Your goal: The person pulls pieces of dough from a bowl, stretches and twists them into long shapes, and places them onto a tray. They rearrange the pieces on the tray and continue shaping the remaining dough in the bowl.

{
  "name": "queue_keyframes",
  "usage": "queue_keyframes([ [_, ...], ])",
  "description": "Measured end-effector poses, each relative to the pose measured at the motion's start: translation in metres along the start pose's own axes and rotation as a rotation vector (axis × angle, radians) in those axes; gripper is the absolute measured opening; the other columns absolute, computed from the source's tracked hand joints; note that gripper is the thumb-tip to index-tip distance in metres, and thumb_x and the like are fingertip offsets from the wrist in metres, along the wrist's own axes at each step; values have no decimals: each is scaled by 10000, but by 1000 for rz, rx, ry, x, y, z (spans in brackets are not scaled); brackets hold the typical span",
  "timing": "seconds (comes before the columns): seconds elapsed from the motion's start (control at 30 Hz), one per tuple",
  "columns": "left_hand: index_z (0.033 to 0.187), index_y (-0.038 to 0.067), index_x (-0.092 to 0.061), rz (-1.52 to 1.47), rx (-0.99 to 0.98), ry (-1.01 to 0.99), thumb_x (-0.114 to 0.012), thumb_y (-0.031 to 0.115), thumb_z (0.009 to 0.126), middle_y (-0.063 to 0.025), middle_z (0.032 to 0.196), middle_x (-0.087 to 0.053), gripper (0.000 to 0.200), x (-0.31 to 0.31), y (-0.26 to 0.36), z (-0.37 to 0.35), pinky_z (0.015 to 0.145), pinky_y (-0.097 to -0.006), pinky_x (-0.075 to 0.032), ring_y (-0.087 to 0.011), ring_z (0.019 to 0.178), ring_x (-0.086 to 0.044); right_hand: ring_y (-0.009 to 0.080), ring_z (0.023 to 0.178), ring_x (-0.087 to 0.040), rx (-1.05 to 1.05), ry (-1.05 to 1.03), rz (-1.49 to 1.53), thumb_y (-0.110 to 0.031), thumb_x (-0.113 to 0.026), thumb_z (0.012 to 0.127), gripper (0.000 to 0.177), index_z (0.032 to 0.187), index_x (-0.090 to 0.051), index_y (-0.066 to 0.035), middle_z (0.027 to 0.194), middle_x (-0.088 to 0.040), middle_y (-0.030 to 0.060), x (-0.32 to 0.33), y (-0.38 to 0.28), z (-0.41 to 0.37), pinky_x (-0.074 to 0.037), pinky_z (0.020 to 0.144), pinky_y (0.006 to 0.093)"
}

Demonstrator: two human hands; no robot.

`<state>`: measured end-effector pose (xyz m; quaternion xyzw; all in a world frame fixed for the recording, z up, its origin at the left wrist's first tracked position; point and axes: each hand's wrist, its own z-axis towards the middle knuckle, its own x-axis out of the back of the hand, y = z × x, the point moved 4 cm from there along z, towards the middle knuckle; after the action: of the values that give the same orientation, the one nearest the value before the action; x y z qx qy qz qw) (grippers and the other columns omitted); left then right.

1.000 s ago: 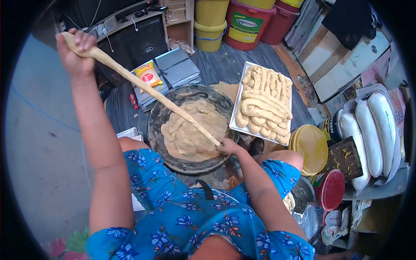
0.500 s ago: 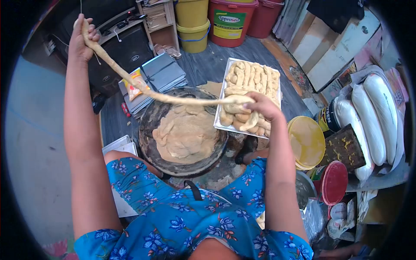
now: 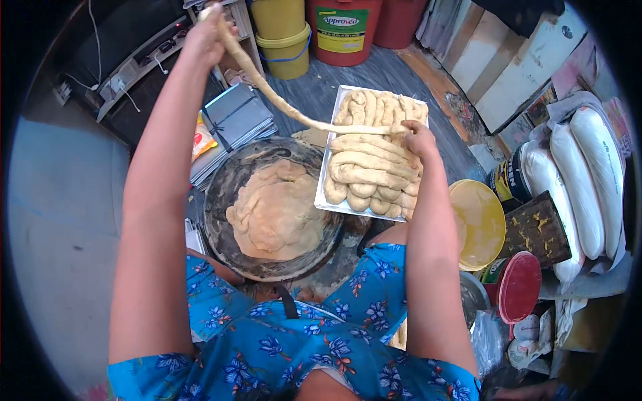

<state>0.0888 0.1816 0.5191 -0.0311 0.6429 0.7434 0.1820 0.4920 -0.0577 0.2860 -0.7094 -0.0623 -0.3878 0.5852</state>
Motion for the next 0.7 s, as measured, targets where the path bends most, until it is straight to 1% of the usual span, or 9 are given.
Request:
queue_keyframes([
  [0.07, 999, 87, -492, 37, -1, -51, -595, 395, 886, -65, 785, -530, 344, -28, -31, 28, 707, -382, -486, -218, 746, -566, 196, 969, -596, -88, -90, 77, -38, -574, 740, 461, 1199, -586, -77, 1139, -613, 114, -10, 26, 12, -466, 849, 298],
  [0.13, 821, 67, -569, 26, -9, -48, -560, 398, 827, -75, 682, -559, 331, -101, -40, -12, 498, -344, -439, -185, 548, -502, 202, 987, -594, -132, -93, 50, -30, -567, 738, 480, 1216, -571, -72, 1175, -599, 112, -11, 42, 20, -466, 856, 302],
  [0.2, 832, 112, -545, 90, 121, -398, -565, 406, 823, -62, 692, -528, 295, -143, -77, 3, 499, -329, -404, -175, 583, -488, 204, 1063, -559, -109, -109, 106, -79, -626, 749, 514, 1254, -532, -58, 1236, -557, 127, -6, 46, 25, -450, 889, 320],
  [0.27, 867, 155, -557, 83, 19, -366, -563, 434, 822, -64, 706, -535, 282, -199, -86, -24, 596, -332, -428, -182, 666, -501, 213, 1095, -539, -47, -13, 224, -114, -654, 762, 559, 1293, -489, -51, 1247, -537, 134, 10, 6, 10, -441, 907, 328],
  [0.33, 965, 89, -541, 90, -5, -591, -625, 366, 861, -47, 793, -536, 308, -250, -118, -25, 674, -356, -475, -185, 732, -550, 250, 1074, -555, 86, 9, 543, -208, -700, 761, 685, 1359, -397, -67, 1301, -494, 139, 20, -35, 1, -439, 921, 370],
  [0.43, 1093, 51, -510, 333, -28, -864, -634, 408, 842, -87, 933, -562, 454, -307, -129, -74, 818, -359, -452, -196, 879, -557, 275, 1048, -556, 122, 26, 1112, -195, -646, 833, 582, 1339, -389, -69, 1216, -513, 134, 26, -70, -4, -471, 886, 387],
  [0.53, 1271, 32, -475, 528, -83, -1029, -648, 441, 811, -150, 1208, -530, 639, -320, -173, -93, 953, -353, -405, -246, 1105, -517, 270, 926, -595, 71, 59, 1303, -205, -623, 851, 457, 1250, -442, -75, 1143, -522, 123, 18, -37, 20, -501, 824, 400],
  [0.57, 1341, 50, -426, 697, -246, -1021, -651, 464, 797, -186, 1332, -443, 720, -315, -185, -92, 1029, -362, -349, -296, 1232, -433, 266, 891, -606, 26, 91, 1240, -208, -606, 856, 353, 1153, -474, -70, 1091, -514, 111, 17, -21, 23, -522, 748, 382],
  [0.7, 1334, 32, -427, 859, -40, -735, -658, 474, 780, -226, 1337, -428, 745, -233, -266, -68, 1021, -387, -357, -311, 1240, -428, 229, 814, -581, -409, 151, 1173, -286, -626, 831, 406, 1135, -487, -55, 1100, -519, 86, 19, 35, 18, -499, 718, 380],
])
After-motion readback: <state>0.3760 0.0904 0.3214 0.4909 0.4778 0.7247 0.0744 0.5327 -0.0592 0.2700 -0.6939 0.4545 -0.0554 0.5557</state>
